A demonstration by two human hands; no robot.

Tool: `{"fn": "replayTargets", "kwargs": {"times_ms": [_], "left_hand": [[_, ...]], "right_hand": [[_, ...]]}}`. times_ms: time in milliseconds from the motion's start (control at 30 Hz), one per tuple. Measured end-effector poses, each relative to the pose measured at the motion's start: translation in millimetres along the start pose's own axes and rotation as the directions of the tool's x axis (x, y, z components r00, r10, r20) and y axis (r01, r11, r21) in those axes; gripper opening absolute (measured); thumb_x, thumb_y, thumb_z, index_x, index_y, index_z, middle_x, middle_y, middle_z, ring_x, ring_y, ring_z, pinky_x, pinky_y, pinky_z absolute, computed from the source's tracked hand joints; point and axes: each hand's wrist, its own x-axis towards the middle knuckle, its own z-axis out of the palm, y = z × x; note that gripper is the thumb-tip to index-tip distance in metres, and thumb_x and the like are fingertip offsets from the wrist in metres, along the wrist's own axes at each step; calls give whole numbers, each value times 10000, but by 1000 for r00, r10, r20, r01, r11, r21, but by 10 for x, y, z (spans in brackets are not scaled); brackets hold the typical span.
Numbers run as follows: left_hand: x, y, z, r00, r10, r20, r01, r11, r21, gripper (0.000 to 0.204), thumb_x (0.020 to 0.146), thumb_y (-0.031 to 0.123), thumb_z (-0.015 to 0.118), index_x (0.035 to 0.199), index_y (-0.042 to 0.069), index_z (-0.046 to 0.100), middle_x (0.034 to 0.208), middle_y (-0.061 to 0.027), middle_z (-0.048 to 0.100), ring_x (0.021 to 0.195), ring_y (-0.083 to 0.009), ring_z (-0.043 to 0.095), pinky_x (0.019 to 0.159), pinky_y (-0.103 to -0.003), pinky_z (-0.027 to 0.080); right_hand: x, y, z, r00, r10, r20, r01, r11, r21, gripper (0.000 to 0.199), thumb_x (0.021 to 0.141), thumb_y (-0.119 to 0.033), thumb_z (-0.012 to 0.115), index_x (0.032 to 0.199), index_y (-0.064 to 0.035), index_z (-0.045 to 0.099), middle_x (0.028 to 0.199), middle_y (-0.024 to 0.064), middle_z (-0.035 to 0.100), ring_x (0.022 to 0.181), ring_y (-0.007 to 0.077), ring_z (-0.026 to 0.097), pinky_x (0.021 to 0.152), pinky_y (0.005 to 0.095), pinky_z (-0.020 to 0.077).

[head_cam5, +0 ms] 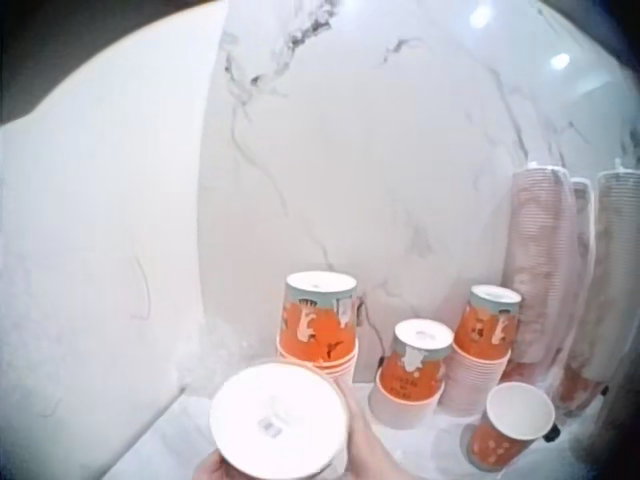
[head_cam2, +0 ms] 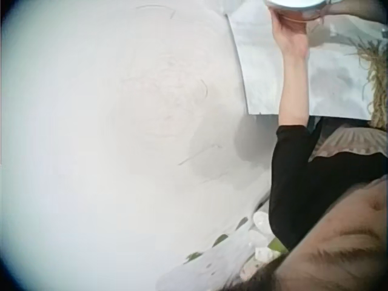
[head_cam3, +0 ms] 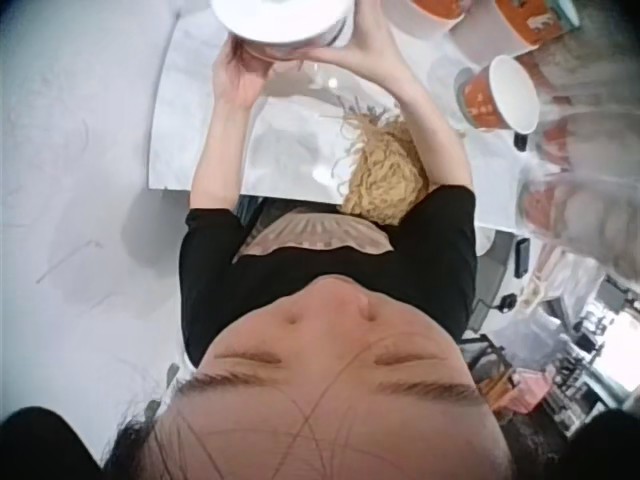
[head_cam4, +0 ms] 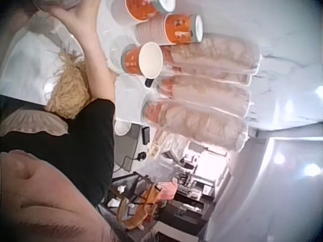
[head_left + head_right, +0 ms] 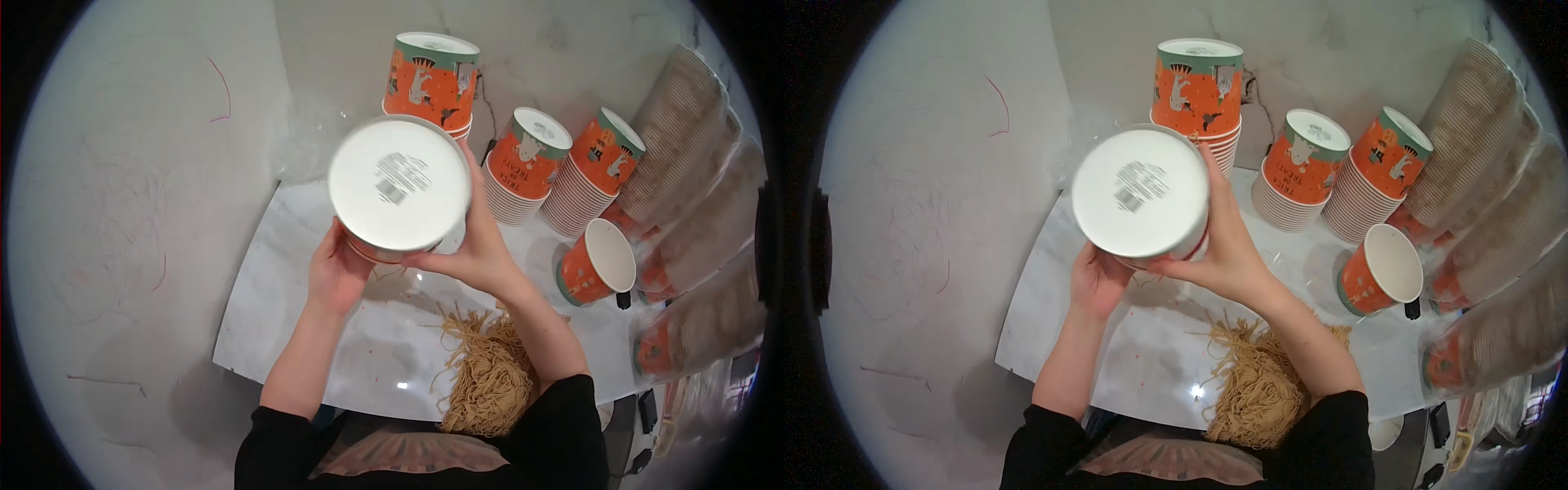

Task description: Attaching string handles to decorative paper buckets.

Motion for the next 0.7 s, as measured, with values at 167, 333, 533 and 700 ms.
{"fn": "replayTargets", "kwargs": {"times_ms": [167, 333, 533, 700], "left_hand": [[-66, 78, 88, 999, -3, -40, -1, 996, -95, 551, 1050, 510, 451, 1384, 73, 485, 1287, -127, 552, 1248, -246, 507, 1143, -525, 380], [60, -186, -288, 981, 3, -192, 6, 999, 46, 510, 1029, 473, 521, 1356, 85, 471, 1276, -123, 564, 1079, -222, 562, 990, -439, 466], [101, -390, -380, 894, -120, -432, 177, 980, 93, 308, 1009, 347, 577, 1203, 110, 540, 1090, -53, 629, 815, -125, 565, 757, -317, 491], [57, -383, -364, 895, -87, -438, 164, 976, 141, 280, 987, 300, 603, 1192, 114, 564, 1085, -44, 632, 797, -105, 543, 734, -282, 476]], "right_hand": [[817, -199, -132, 966, -239, -97, 230, 969, -94, 1305, 598, -276, 976, 1592, -51, 160, 1533, 187, 424, 1409, 312, 451, 1176, 446, 353], [1896, -300, -425, 946, -278, -164, 271, 961, -62, 1163, 649, -167, 909, 1561, -8, 206, 1486, 201, 428, 1412, 282, 415, 1187, 392, 351], [2380, 495, -823, 942, -203, -268, 91, 921, -380, 1254, 561, -399, 986, 1524, 10, 294, 1355, 207, 596, 1232, 324, 620, 1035, 420, 520], [2152, 663, -878, 931, 171, -323, -235, 956, -173, 1166, 671, -396, 957, 1545, -21, 282, 1332, 185, 610, 1201, 265, 634, 1027, 420, 524]]}}
